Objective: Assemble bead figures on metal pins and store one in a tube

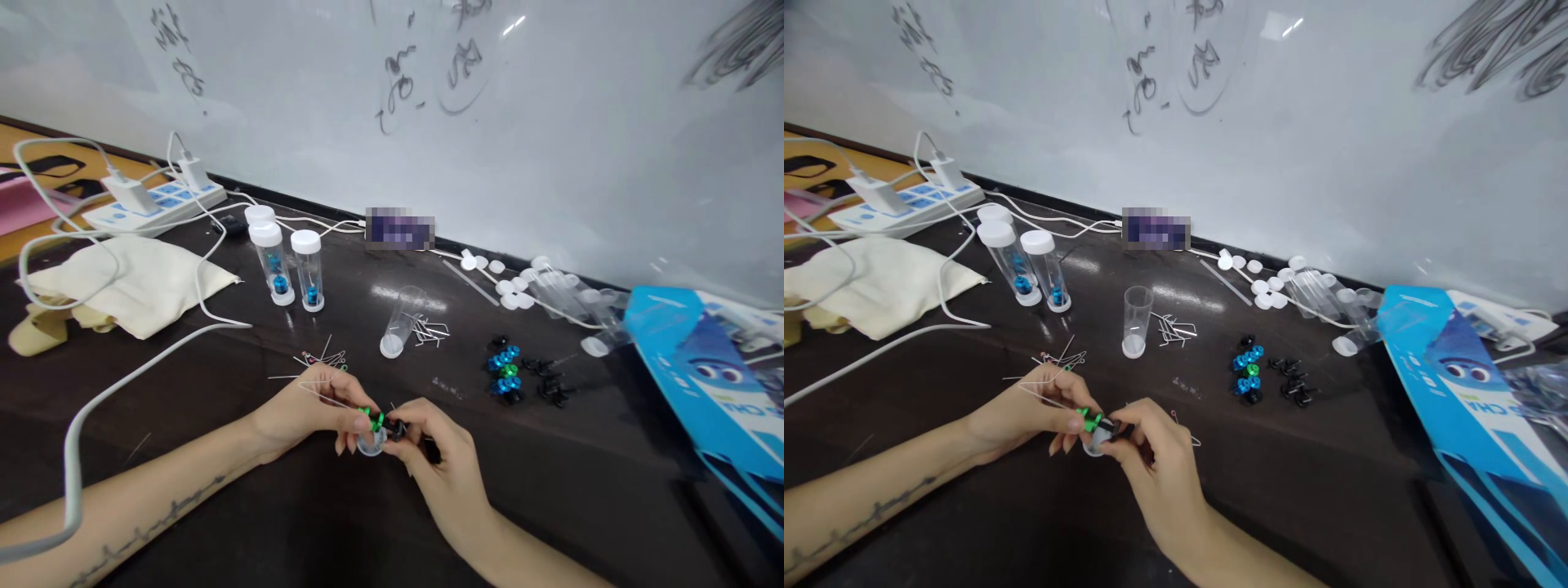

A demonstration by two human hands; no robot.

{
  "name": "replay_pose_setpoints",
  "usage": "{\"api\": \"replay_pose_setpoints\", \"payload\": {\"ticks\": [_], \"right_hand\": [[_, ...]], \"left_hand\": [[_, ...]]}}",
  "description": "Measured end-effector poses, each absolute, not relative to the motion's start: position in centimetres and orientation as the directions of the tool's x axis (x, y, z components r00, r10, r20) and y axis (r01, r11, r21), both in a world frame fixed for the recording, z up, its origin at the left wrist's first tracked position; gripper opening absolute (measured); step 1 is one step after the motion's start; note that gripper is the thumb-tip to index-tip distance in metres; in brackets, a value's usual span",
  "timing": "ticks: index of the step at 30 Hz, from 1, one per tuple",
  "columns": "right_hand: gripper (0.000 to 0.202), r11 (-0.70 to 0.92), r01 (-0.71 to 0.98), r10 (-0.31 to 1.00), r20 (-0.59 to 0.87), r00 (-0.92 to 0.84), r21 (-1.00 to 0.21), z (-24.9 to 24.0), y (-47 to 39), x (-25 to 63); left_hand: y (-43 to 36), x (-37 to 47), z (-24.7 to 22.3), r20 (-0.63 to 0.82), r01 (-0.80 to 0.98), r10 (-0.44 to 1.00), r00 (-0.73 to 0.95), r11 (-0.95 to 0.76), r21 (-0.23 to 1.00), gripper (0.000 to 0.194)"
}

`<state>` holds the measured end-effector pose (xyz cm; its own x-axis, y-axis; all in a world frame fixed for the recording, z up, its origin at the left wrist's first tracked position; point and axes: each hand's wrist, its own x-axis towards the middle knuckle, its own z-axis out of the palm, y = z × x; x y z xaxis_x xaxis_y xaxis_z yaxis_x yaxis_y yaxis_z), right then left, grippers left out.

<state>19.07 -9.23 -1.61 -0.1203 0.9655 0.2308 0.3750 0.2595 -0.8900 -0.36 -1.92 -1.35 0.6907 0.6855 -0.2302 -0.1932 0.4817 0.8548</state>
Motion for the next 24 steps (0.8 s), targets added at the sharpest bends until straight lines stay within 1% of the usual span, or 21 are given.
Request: {"api": "replay_pose_setpoints", "payload": {"ticks": [2, 5, 6, 7, 11, 13, 15, 20, 22, 24], "right_hand": [[0.016, 0.245, 0.382, 0.968, 0.206, -0.142, -0.891, -1.43, -9.32, 19.13], [0.031, 0.253, 0.389, 0.962, 0.188, -0.197, -0.886, -1.12, -9.46, 19.26], [0.032, 0.258, 0.393, 0.960, 0.190, -0.204, -0.883, -1.08, -9.48, 19.27], [0.030, 0.261, 0.398, 0.960, 0.194, -0.201, -0.879, -1.09, -9.48, 19.26], [0.003, 0.284, 0.388, 0.958, 0.247, -0.144, -0.877, -1.43, -9.32, 19.08], [0.004, 0.304, 0.362, 0.953, 0.276, -0.127, -0.881, -1.57, -9.25, 19.01], [0.006, 0.296, 0.356, 0.955, 0.271, -0.121, -0.886, -1.54, -9.23, 19.01], [0.032, 0.262, 0.398, 0.960, 0.195, -0.199, -0.879, -1.09, -9.36, 19.18], [0.030, 0.266, 0.405, 0.960, 0.201, -0.198, -0.875, -1.10, -9.36, 19.18], [0.016, 0.268, 0.408, 0.962, 0.219, -0.164, -0.873, -1.28, -9.28, 19.13]], "left_hand": [[-2.01, -0.30, -1.24, -0.239, -0.189, 0.679, 0.694, 0.492, 0.850, 0.013], [-2.15, -0.19, -1.03, -0.253, -0.178, 0.658, 0.709, 0.514, 0.839, 0.012], [-2.17, -0.18, -1.01, -0.254, -0.178, 0.655, 0.712, 0.518, 0.837, 0.012], [-2.16, -0.19, -1.02, -0.251, -0.180, 0.656, 0.712, 0.516, 0.837, 0.012], [-1.96, -0.29, -1.29, -0.230, -0.193, 0.675, 0.701, 0.490, 0.850, 0.011], [-1.91, -0.32, -1.36, -0.227, -0.192, 0.678, 0.699, 0.484, 0.854, 0.011], [-1.93, -0.30, -1.30, -0.228, -0.191, 0.680, 0.697, 0.482, 0.855, 0.012], [-2.10, -0.21, -1.00, -0.246, -0.178, 0.656, 0.714, 0.509, 0.842, 0.012], [-2.08, -0.24, -1.05, -0.244, -0.178, 0.654, 0.716, 0.509, 0.842, 0.011], [-2.00, -0.29, -1.20, -0.237, -0.188, 0.664, 0.709, 0.502, 0.844, 0.011]]}}
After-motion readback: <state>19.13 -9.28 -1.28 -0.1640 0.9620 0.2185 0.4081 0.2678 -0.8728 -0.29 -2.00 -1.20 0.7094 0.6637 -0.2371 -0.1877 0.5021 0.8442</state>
